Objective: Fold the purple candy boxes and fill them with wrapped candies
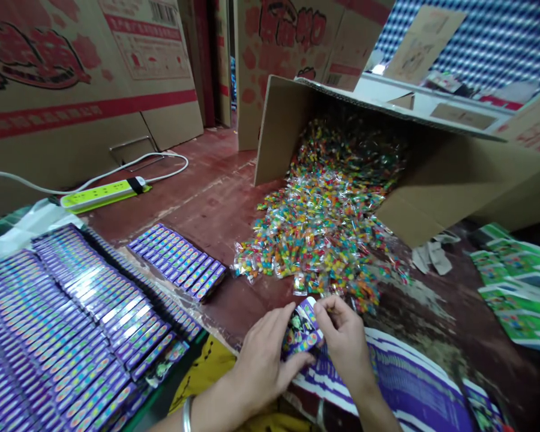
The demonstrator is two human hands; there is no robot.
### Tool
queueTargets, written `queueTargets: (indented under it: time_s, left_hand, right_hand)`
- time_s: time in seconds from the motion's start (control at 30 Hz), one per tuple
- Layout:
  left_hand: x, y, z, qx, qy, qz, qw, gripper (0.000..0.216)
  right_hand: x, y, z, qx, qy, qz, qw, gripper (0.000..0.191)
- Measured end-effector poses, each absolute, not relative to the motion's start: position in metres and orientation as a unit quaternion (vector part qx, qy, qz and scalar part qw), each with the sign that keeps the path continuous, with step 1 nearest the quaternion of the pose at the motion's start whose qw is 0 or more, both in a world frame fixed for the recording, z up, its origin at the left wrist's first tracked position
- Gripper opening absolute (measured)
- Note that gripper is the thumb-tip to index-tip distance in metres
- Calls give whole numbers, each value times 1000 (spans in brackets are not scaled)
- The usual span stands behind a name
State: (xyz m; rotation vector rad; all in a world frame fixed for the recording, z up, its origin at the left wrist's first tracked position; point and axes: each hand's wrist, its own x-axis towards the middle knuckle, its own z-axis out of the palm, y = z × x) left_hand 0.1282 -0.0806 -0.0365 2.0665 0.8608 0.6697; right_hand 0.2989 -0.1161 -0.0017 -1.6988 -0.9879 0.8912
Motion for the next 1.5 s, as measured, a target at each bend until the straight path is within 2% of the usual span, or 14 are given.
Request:
queueTargets:
  time_s: [0.13,0.23,0.3,0.4,0.5,0.57,0.67,0.8,0.93,1.0,1.1,1.23,1.37,1.5]
  left_hand:
    - [124,-65,-24,676,321,293,595,57]
    - [112,-52,-16,541,269,265,752,54]
    - [103,-49,-12,512,244,230,791,55]
    - [94,-50,-10,545,212,175,792,52]
    - [91,-53,-13,565,229,170,774,42]
    - [93,-54,-18,551,244,193,775,40]
    - [99,-57,-26,511,280,254,772,37]
    - [110,-64,-35,467,369,341,727,30]
    - [116,-69,-42,416,422,395,702,25]
    - [116,-70,-44,406,434,439,673,35]
    - [112,-71,-48,457,412,441,653,51]
    - [102,-68,-49,559,384,376,631,44]
    - [95,-63,-42,621,357,329,615,31]
    - [97,-63,-37,571,343,332,668,24]
  right_hand:
    - [287,-121,-2,-622,-446,408,498,34]
    - [286,-124,0,-562,-523,454,453,42]
    - [287,-124,5,-552,-548,468,419,36]
    - [291,-119,16,-551,-559,518,340,11]
    - [295,-114,21,-531,-540,605,248,9]
    - [294,-112,18,-552,-501,597,297,16]
    - [286,-110,6,-593,-467,501,422,28]
    - [267,-113,-14,-631,-481,420,440,18]
    - [255,-116,-30,-676,-472,329,460,31]
    - [252,-116,-38,-665,-455,331,492,19]
    - [252,-115,-49,-646,-439,316,539,33]
    - [254,-115,-57,-649,-487,250,528,30]
    - [260,-113,-48,-631,-550,213,504,11]
    - [262,-109,-39,-611,-567,233,501,13]
